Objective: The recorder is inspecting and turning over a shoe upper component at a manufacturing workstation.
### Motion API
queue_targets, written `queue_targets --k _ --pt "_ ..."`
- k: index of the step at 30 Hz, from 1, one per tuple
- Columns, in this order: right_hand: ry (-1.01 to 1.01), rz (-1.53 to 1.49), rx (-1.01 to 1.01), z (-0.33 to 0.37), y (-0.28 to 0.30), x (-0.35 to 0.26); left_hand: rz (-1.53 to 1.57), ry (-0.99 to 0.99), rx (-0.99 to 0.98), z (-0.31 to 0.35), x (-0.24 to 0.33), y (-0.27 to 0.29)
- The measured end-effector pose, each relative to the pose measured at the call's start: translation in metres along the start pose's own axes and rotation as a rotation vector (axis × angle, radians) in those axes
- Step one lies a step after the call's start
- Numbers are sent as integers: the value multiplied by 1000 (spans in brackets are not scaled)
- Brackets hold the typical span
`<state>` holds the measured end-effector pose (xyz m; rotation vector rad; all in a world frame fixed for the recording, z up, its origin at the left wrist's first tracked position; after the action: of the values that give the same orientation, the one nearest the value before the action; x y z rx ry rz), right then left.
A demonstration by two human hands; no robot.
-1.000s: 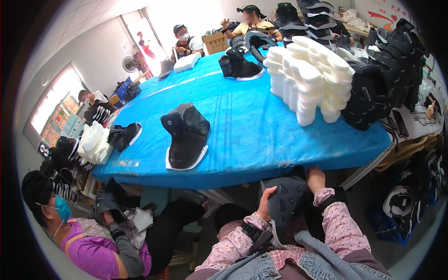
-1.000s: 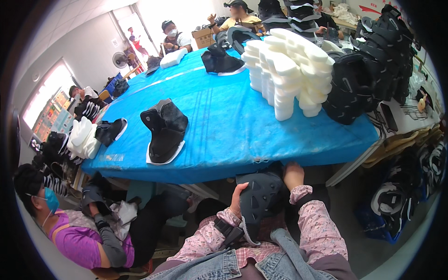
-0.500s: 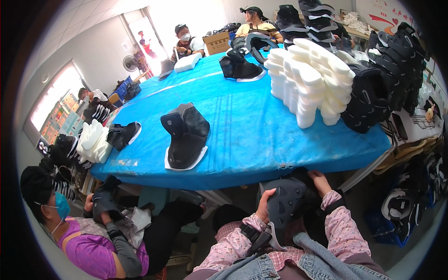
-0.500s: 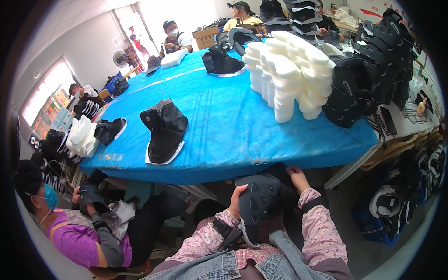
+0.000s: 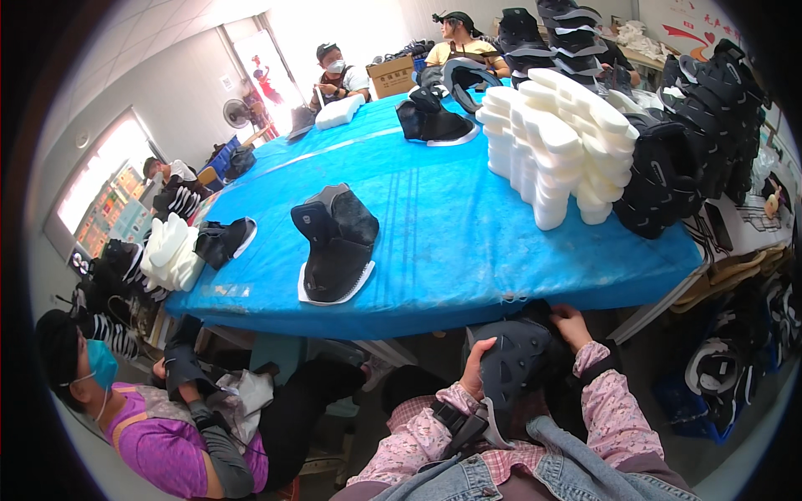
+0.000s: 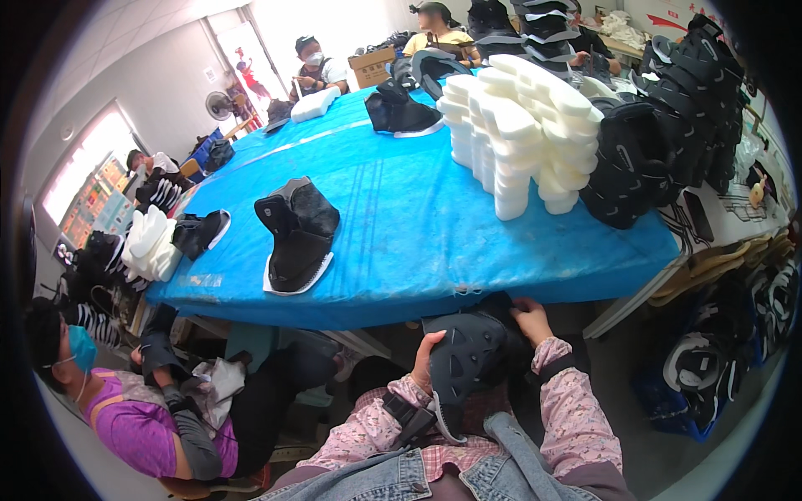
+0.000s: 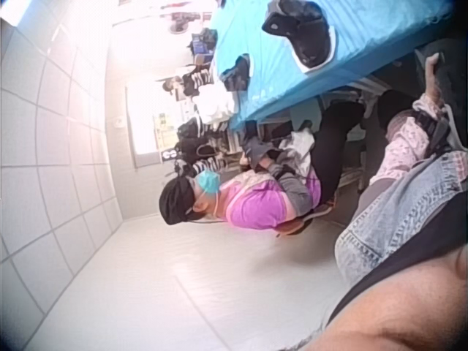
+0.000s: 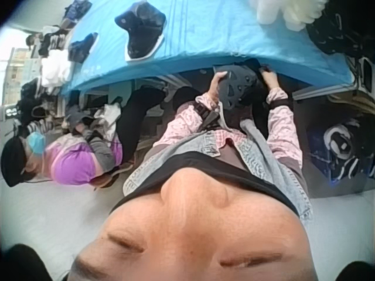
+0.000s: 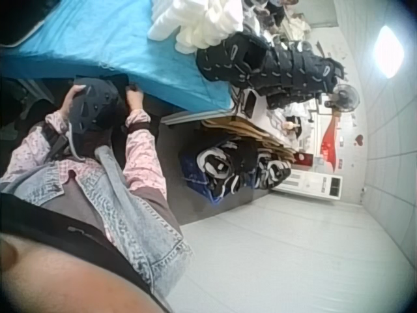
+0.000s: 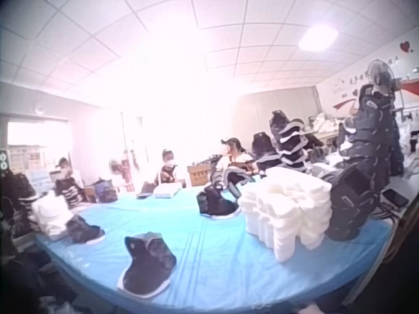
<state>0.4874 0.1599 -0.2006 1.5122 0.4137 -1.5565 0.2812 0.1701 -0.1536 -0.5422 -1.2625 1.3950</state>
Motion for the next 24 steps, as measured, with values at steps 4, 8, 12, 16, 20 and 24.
queue_targets --k 4,8,12,16,20,24 --pt "-18 -266 -34 -4 10 10 -6 -4 -5 -3 -1 3" --pt "-15 -354 -61 0 10 0 -23 -19 3 -3 2 8" --pt "-37 -378 -64 2 13 0 -23 -21 -16 -5 1 6" --pt "35 -465 -111 1 12 -9 -14 -9 0 -4 0 7" --pt "-10 -428 -35 -1 15 -2 -33 -21 19 -2 2 2" --pt "-63 -305 65 -3 10 7 -37 -16 12 -4 0 5"
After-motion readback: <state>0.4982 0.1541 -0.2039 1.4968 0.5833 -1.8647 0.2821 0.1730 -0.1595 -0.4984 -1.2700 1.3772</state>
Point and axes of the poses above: each hand's wrist, its own z-axis away from the middle knuckle, its own y-axis out of the back of the hand, x = y × z, the point moved 10 cm from there along -z, towards the middle knuckle, and after that the axes turned 1 degree about z, right-handed, at the moved point
